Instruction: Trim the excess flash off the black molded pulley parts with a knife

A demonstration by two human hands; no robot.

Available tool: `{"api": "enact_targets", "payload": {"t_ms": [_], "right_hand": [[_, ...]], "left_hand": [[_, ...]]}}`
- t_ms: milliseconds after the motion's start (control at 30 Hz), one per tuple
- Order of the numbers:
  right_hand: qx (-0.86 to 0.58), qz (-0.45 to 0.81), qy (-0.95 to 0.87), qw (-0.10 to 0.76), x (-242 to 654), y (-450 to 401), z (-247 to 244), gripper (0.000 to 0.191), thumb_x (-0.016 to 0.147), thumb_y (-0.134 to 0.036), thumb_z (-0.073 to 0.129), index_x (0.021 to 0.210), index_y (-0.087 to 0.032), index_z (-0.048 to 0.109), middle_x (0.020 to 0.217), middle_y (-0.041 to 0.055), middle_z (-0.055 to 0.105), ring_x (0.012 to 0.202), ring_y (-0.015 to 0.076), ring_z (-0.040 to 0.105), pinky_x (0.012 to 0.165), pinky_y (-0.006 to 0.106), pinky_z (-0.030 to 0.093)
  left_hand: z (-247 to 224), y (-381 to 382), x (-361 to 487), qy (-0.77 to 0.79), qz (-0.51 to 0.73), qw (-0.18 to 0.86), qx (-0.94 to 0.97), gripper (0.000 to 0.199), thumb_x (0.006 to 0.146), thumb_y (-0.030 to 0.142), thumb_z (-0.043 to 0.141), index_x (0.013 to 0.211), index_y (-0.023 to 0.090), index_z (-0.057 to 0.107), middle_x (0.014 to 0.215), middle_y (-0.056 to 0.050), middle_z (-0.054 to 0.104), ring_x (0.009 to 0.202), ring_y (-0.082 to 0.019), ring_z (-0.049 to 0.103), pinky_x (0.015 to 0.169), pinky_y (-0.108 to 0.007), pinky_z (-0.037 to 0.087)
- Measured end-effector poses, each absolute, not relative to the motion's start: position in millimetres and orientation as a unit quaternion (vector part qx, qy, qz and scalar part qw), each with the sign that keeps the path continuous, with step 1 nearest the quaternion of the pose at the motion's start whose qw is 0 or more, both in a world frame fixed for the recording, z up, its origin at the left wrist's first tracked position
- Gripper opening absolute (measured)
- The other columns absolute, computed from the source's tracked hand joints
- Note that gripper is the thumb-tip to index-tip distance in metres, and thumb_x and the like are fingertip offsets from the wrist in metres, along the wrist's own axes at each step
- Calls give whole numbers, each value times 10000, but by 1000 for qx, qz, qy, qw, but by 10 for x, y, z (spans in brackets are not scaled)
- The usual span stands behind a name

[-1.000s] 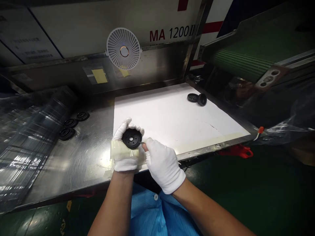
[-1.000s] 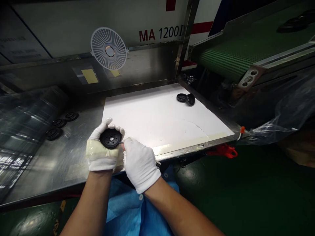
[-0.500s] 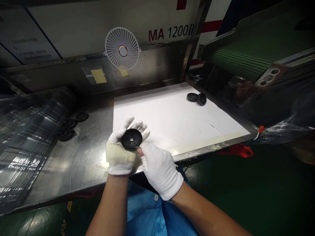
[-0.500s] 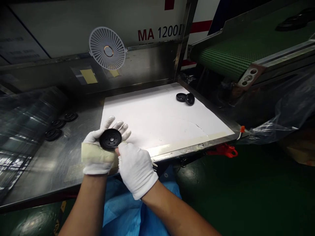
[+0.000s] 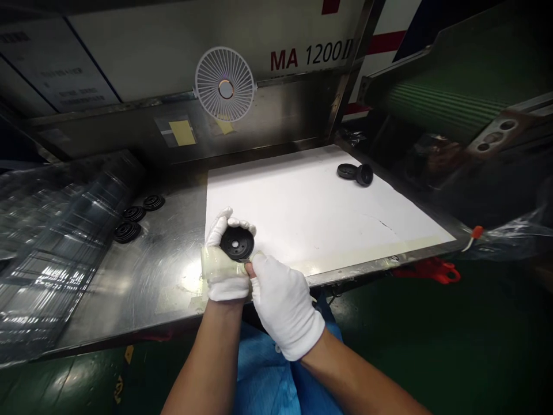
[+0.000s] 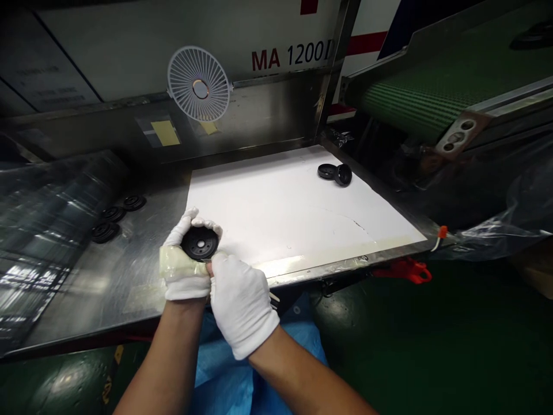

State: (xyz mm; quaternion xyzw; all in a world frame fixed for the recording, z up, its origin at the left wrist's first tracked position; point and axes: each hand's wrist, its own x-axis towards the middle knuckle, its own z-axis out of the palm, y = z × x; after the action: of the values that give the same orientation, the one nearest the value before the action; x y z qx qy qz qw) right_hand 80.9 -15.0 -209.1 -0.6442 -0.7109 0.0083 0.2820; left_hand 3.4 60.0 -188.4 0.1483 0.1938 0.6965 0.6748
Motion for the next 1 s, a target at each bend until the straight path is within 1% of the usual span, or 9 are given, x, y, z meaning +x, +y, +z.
{"api": "enact_targets", "payload": {"t_ms": [100, 167, 233, 300, 433, 667, 767, 867, 1000], "right_hand": [[-635, 4, -718, 285, 808, -152, -2090, 133, 962, -249, 415, 851, -244, 488, 775, -21, 588, 697, 182, 548, 596, 301, 233], [-627, 3, -723, 289, 847, -140, -2093, 145, 967, -246, 408, 847, -241, 490, 771, -21, 588, 702, 179, 550, 604, 300, 240], [-625, 2, -724, 291, 902, -122, -2101, 148, 970, -245, 407, 850, -234, 493, 780, -21, 590, 710, 173, 555, 616, 295, 249], [-632, -8, -717, 292, 952, -105, -2110, 141, 969, -247, 412, 858, -229, 497, 785, -19, 588, 717, 168, 559, 624, 290, 256], [-651, -30, -700, 292, 976, -100, -2112, 102, 956, -255, 449, 874, -235, 506, 755, -24, 586, 700, 167, 558, 601, 292, 239], [-650, -7, -704, 288, 859, -155, -2103, 116, 956, -244, 428, 859, -242, 492, 756, -28, 581, 671, 168, 544, 592, 299, 221], [-643, -6, -706, 296, 831, -162, -2104, 112, 950, -240, 430, 850, -241, 480, 766, -25, 577, 686, 172, 544, 599, 298, 227], [-637, -1, -714, 292, 832, -164, -2109, 141, 961, -253, 416, 835, -242, 478, 758, -25, 574, 679, 173, 544, 596, 299, 228], [-644, 5, -713, 279, 879, -157, -2139, 139, 964, -263, 419, 846, -245, 491, 762, -30, 579, 696, 174, 556, 607, 299, 235]], "left_hand": [[-1894, 589, 0, 183, 688, 680, 173, 222, 770, 147, 586, 988, 172, 620, 767, -5, 602, 764, -116, 596, 830, -323, 487], [-1891, 574, -51, 188, 636, 721, 201, 303, 759, 177, 558, 1056, 158, 616, 901, -72, 640, 909, -210, 613, 854, -415, 486], [-1888, 561, -101, 183, 579, 763, 221, 373, 742, 212, 528, 1099, 139, 608, 957, -122, 643, 965, -282, 603, 815, -472, 495], [-1890, 557, -126, 170, 563, 779, 219, 378, 731, 215, 518, 1086, 128, 615, 865, -105, 640, 870, -255, 616, 775, -449, 507], [-1890, 567, -73, 174, 603, 757, 183, 238, 754, 170, 557, 977, 133, 632, 706, -20, 584, 688, -133, 577, 725, -315, 501], [-1875, 570, 25, 196, 683, 684, 165, 154, 783, 178, 586, 933, 154, 617, 680, 13, 555, 662, -103, 558, 690, -275, 489], [-1907, 565, 30, 179, 711, 660, 163, 161, 789, 149, 573, 942, 164, 620, 698, 18, 561, 686, -85, 558, 771, -276, 488], [-1948, 544, -7, 175, 687, 682, 180, 210, 788, 156, 557, 987, 162, 625, 760, -11, 599, 783, -125, 593, 866, -350, 478], [-1984, 521, -115, 177, 575, 771, 206, 322, 772, 250, 526, 1058, 138, 623, 879, -95, 635, 910, -262, 605, 788, -448, 508]]}}
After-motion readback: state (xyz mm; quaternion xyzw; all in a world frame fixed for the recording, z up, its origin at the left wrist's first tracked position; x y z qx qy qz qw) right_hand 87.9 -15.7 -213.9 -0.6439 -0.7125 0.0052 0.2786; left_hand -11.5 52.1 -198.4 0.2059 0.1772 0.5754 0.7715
